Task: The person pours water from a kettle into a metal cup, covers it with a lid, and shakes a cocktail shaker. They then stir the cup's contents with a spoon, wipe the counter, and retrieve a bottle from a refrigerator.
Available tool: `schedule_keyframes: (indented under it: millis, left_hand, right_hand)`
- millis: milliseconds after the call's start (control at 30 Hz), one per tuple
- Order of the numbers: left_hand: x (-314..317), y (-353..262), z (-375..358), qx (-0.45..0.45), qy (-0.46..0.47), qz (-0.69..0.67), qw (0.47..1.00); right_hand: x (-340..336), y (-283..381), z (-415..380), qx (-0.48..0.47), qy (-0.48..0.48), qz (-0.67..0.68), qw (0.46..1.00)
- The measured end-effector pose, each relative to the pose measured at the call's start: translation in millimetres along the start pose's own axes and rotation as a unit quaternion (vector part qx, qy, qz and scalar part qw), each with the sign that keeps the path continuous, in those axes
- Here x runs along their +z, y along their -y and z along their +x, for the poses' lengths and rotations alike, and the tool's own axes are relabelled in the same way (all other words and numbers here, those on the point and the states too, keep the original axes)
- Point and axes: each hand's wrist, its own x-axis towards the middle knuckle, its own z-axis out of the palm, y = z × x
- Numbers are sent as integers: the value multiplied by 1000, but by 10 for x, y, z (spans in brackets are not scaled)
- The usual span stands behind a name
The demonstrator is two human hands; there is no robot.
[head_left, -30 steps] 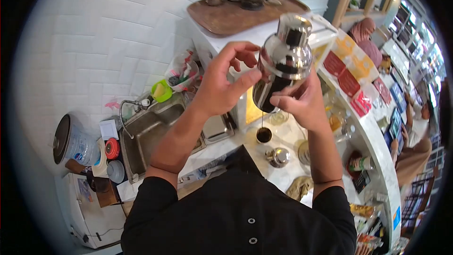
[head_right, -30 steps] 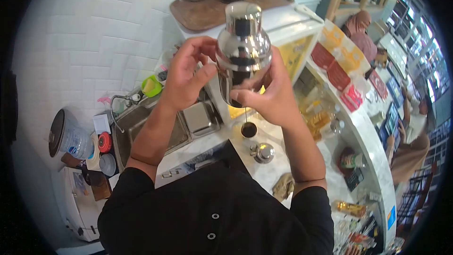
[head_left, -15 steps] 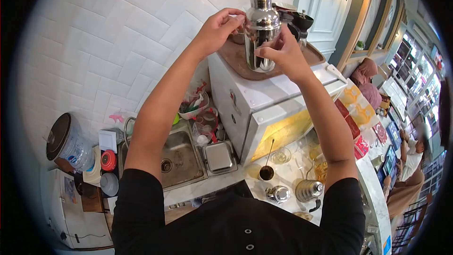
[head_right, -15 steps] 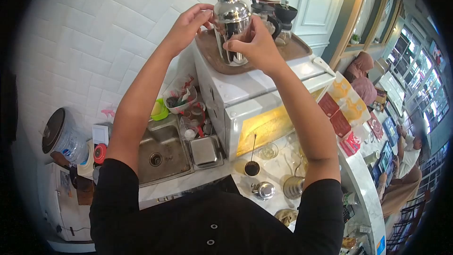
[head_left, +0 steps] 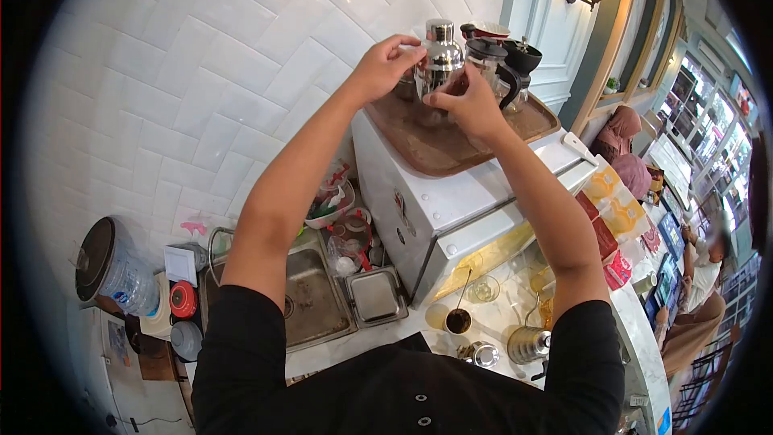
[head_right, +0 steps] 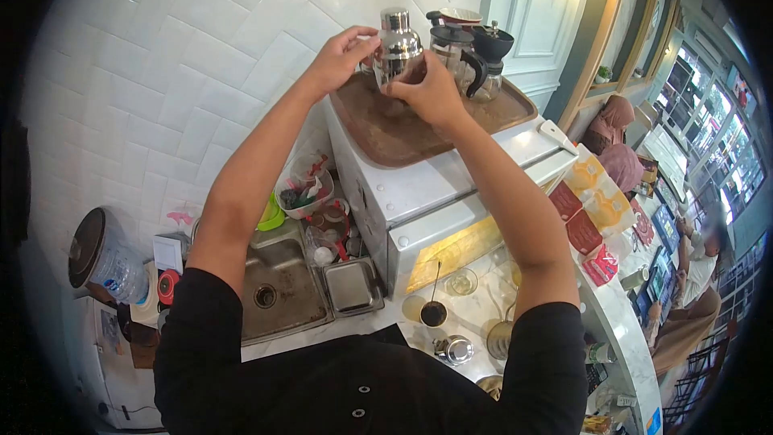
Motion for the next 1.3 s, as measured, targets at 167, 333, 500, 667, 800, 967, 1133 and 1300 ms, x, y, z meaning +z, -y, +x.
schedule_keyframes:
  millis: [167,333,500,667,800,967,1133,1300]
  left_hand:
    - [54,138,-16,-24,-2,-36,999]
    - [123,170,-31,-38,-3,-28,999]
    - [200,230,1,-44,-21,-41,998]
    - [230,213,-46,-62,-21,-56,996]
    - [278,155,-132,-61,-70,-51,994]
    - [216,285,-449,-35,-98,-51,993]
    - [256,136,-1109,38,-139,-44,989]
    - [468,-143,-1934,70,-205,-114,970]
  right_hand:
    - [-31,52,-67,20,-11,-81,996]
    - [-27,68,-114,39,-25,-157,987]
    - [-18,-53,-112,23,-51,-157,986]
    - [-5,-30,-149,28,-68,-201,977]
    - [-7,-143,-109,24,-62,-193,979]
    - [-87,-143,-185,30,-67,-161,984]
    - [-348,-34,-582,33,-104,-123,986]
    - [-643,297,-1374,34,-121,-41,991]
